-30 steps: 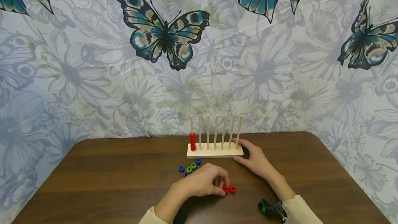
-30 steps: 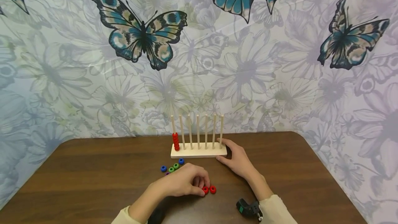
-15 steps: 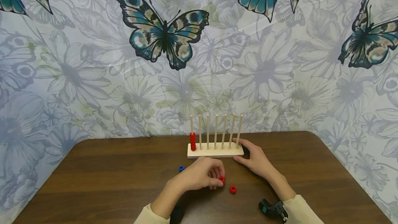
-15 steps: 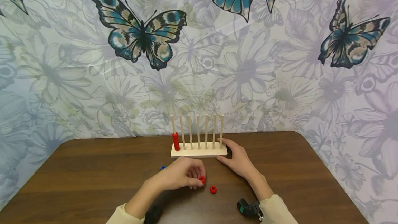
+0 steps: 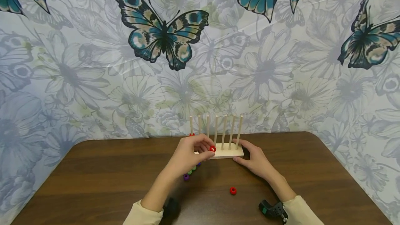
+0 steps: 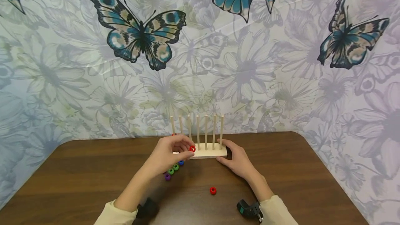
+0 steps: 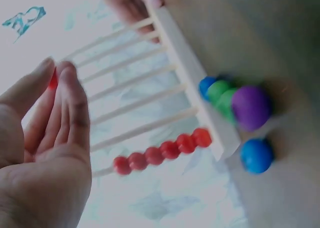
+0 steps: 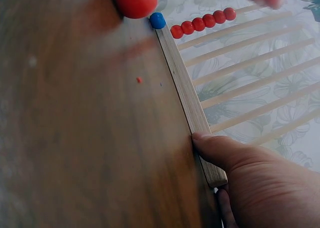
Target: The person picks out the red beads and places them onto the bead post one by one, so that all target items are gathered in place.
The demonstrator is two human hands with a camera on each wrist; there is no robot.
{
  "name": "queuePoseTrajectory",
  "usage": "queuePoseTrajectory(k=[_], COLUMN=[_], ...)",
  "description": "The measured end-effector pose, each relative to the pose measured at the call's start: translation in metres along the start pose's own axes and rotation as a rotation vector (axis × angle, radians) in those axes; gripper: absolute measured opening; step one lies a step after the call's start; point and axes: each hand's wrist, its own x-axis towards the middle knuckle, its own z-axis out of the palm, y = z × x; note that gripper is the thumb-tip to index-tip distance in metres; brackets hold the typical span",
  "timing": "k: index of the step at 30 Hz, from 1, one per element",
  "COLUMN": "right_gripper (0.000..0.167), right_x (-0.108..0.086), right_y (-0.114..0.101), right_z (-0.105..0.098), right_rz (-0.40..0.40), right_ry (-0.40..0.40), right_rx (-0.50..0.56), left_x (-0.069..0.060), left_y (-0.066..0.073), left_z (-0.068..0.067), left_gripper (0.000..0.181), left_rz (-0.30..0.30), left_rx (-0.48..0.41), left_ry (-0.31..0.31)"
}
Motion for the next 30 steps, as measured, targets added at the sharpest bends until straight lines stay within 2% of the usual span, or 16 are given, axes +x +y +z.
queuePoseTrajectory(k=[5,8,12,16,20,30], right_gripper=[0.061,0.062,0.062,0.062,0.062,0.062], right_x=[0.000,0.000,0.000,0.000,0.001,0.001], right_y=[0.000,0.001,0.001,0.000,-0.001,-0.001], right_z=[-0.002,-0.001,0.000,0.000,-0.001,-0.001], right_rz=[-0.002,-0.004,-0.004,-0.001,0.001,0.011], right_ry=[0.005,0.005,0.004,0.002,0.001,-0.002], right_rx=[-0.010,-0.009,-0.004,0.000,0.007,0.016], left_x=[0.008,0.013,0.021,0.027,0.030,0.028], left_y=[0.009,0.012,0.014,0.012,0.012,0.010], left_z=[-0.016,-0.027,-0.037,-0.041,-0.041,-0.041], left_gripper=[0.015,0.017,0.018,0.016,0.014,0.013], left_rz=[0.036,0.083,0.131,0.137,0.128,0.067], left_rx=[-0.043,-0.062,-0.017,0.016,0.039,0.075], left_ry=[0.207,0.324,0.472,0.589,0.633,0.602])
